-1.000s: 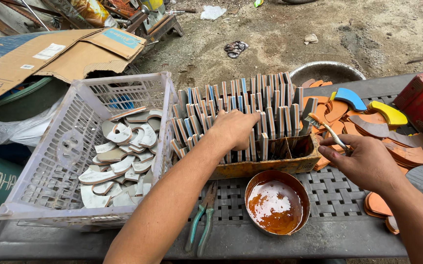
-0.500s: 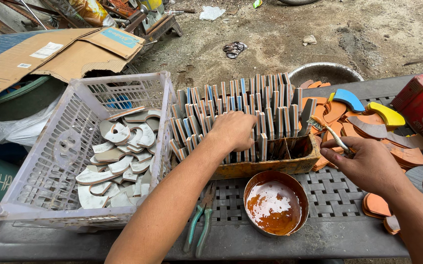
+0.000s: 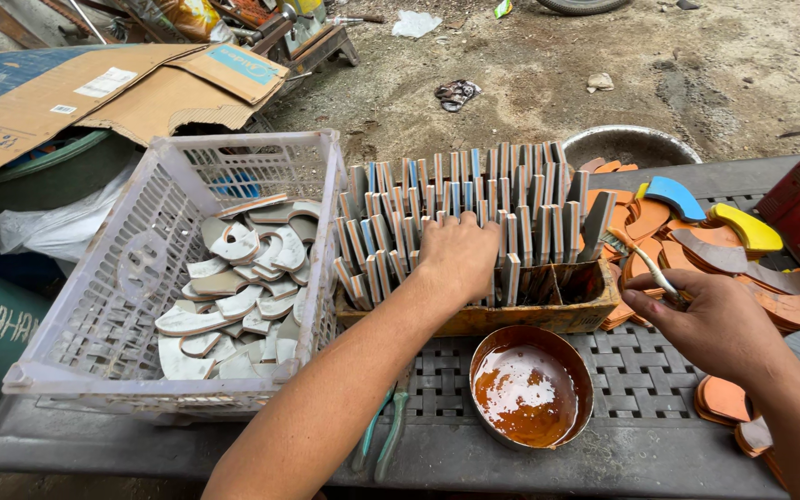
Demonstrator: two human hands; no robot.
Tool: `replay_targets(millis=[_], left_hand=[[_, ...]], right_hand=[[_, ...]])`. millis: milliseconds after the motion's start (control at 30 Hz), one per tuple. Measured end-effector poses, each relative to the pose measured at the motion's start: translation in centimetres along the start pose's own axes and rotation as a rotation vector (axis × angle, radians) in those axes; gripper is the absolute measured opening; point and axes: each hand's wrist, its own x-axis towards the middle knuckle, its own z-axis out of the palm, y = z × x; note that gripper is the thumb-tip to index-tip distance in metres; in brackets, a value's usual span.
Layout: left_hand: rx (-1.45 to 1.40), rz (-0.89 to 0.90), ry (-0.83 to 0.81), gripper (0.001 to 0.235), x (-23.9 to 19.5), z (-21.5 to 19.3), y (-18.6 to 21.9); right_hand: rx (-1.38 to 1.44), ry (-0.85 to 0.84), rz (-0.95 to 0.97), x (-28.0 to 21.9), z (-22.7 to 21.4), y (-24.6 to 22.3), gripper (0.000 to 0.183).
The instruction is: The person repeatedly picks up curved wooden pieces from a white crate, applies a brownish liquid to their edges using a brush, and places them upright in a cardboard box to dry. The process is repeated for multiple pieces throughout the clip.
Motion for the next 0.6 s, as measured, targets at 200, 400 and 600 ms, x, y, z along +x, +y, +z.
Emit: replay_targets(millis=[200, 400, 600], left_hand=[[-0.172, 0.053, 0.334, 0.060, -7.6, -1.9, -2.2], [-0.196, -0.393, 0.366, 0.038, -15.1, -5.4, -16.0], [0.104, -0.670, -0.141, 0.036, -13.6, -0.4, -27.1]], right_hand=[[-0.015, 0.027, -0.014, 1.9, 1.7, 3.3, 0.037], [0.172, 0.147, -0.261, 5.7, 6.6, 10.8, 0.043], [0.397, 0.054, -0.102, 8.9, 10.9, 17.3, 0.044]])
